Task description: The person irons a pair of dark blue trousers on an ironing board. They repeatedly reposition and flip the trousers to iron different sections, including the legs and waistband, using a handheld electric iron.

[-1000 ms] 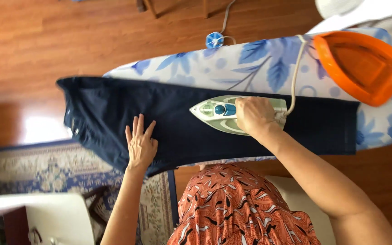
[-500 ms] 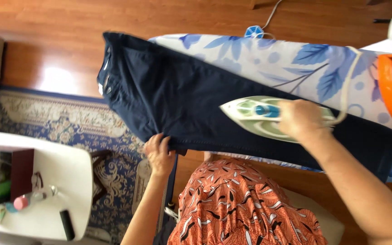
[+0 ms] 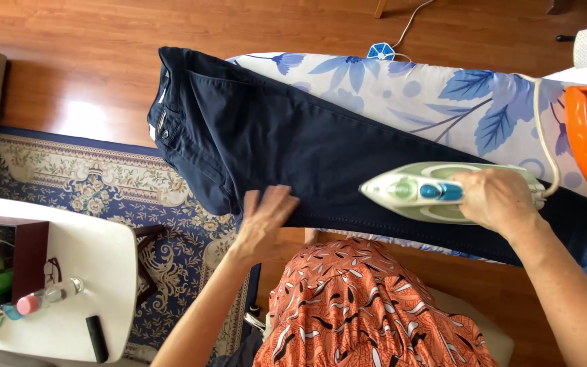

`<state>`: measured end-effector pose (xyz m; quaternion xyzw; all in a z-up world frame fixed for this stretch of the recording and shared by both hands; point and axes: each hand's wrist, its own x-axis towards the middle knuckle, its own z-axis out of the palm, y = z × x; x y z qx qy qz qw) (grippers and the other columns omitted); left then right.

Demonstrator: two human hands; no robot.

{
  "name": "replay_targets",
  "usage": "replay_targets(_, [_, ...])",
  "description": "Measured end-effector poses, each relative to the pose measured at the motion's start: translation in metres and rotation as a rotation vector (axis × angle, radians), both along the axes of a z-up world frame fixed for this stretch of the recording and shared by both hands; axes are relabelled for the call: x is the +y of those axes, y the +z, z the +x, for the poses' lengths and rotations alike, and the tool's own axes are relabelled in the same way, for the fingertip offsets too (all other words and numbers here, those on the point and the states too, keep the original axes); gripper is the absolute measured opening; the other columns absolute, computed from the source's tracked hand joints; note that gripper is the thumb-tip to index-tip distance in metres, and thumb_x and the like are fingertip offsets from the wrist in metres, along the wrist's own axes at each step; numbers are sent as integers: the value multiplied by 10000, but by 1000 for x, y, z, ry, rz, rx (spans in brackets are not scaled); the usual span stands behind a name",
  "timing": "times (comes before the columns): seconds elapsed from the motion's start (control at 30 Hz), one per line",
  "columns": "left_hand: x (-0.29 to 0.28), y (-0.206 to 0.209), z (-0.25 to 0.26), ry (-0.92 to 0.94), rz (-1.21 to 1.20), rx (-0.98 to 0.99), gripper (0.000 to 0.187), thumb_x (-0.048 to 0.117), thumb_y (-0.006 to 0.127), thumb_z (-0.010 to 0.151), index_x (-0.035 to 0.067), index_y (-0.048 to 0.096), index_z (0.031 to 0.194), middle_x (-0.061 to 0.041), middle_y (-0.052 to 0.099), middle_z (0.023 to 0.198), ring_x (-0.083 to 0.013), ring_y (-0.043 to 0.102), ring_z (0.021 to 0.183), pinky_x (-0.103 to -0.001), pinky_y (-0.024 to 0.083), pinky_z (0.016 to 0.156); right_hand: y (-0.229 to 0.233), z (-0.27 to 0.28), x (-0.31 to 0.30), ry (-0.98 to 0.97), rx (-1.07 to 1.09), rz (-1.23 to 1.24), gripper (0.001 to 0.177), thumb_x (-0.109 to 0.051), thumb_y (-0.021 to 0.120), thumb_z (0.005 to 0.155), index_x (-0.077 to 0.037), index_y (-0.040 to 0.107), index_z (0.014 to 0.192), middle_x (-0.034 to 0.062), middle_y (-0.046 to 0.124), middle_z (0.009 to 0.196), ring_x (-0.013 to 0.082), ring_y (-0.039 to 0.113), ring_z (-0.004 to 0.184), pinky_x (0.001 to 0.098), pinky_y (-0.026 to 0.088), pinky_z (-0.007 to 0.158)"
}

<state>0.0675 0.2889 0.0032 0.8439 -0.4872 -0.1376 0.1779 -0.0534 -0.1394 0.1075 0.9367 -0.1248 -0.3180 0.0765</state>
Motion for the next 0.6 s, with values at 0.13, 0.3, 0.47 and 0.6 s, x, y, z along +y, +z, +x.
replay_targets(0.13, [-3, 6, 37, 43, -182, -168, 588, 536, 511, 964, 178, 541, 1429, -129, 456, 1519, -310, 418, 1420, -608, 266, 1058, -18, -13, -5, 124, -181, 18, 129, -162, 654, 759, -202, 552, 693, 4, 649, 596, 253, 647, 577, 395, 493, 522])
replay_targets(0.3, [58, -4, 157, 702, -303, -440, 279, 12, 637, 804, -3, 620, 1082, -213, 620, 1101, -367, 536, 1036, -495, 453, 854, -14, 1, 8, 17, -205, 51, 377, -550, 793, 713, -220, 640, 813, 2, 740, 754, 222, 718, 709, 372, 554, 610])
replay_targets(0.47, [101, -43, 238, 955, 93, 37, 647, 438, 646, 908, 79, 464, 1415, -162, 485, 1443, -360, 392, 1369, -574, 228, 1096, -17, 12, 15, 88, -61, 328, 424, -448, 861, 709, -230, 649, 1004, -27, 767, 899, 146, 757, 739, 291, 649, 682])
replay_targets(0.6, [121, -32, 265, 957, 6, 128, 745, 480, 923, 617, 2, 693, 1141, -163, 725, 1058, -322, 687, 956, -422, 555, 838, -19, 21, 26, 204, 11, 344, 469, -506, 849, 752, -195, 576, 973, -30, 718, 791, 118, 707, 607, 280, 624, 572])
